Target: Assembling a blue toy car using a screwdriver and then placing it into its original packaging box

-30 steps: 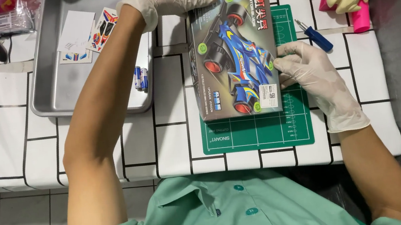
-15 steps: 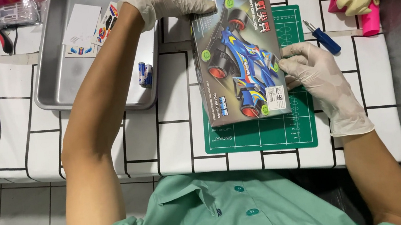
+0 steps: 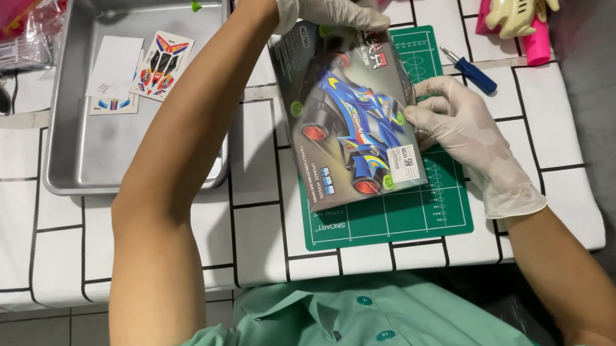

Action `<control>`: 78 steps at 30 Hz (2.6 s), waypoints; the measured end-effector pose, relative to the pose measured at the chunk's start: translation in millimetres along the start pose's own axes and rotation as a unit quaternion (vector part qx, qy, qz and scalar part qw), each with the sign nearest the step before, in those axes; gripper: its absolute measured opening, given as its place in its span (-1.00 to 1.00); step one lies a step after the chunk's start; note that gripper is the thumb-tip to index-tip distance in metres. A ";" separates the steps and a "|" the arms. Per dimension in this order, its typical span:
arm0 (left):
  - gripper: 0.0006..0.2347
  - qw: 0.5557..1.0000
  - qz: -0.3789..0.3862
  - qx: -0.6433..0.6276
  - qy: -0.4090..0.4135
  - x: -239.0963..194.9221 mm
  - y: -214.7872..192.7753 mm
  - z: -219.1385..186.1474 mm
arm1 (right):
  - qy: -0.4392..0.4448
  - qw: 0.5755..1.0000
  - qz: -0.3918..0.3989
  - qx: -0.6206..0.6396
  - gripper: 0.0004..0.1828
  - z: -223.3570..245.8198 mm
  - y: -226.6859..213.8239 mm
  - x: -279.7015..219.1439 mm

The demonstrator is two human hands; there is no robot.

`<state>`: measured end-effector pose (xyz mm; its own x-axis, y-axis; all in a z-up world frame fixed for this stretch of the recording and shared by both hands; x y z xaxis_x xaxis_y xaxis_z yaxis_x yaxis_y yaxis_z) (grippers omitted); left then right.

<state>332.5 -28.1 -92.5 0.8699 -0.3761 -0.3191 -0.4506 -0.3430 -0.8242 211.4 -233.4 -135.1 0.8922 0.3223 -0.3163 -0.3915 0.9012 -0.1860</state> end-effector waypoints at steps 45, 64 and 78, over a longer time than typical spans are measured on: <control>-0.32 0.978 -0.148 -0.070 0.129 14.9 29.4 22.8 | -0.088 0.970 -0.031 -0.226 -0.52 34.1 14.1 -18.9; -0.34 0.904 -0.422 -0.042 -0.057 -220.2 114.7 2.0 | -0.166 0.970 -0.006 -0.175 -0.62 35.1 25.1 -32.3; -0.11 0.898 -0.277 -0.334 -0.074 -214.5 121.2 5.2 | -0.096 0.988 0.008 -0.118 -0.58 34.4 28.7 -39.4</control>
<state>92.3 15.5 -126.4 0.9924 0.1137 -0.0465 0.0831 -0.9004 -0.4271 172.8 -210.3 -96.0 0.9031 0.4051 -0.1422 -0.4267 0.8102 -0.4018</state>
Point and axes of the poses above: each hand's wrist, its own x-axis towards the middle knuckle, its own y-axis out of the palm, z = x × y, the point moved 10 cm from there along x, towards the middle knuckle, and after that the axes turned 3 degrees about -x, right-handed, at the moved point
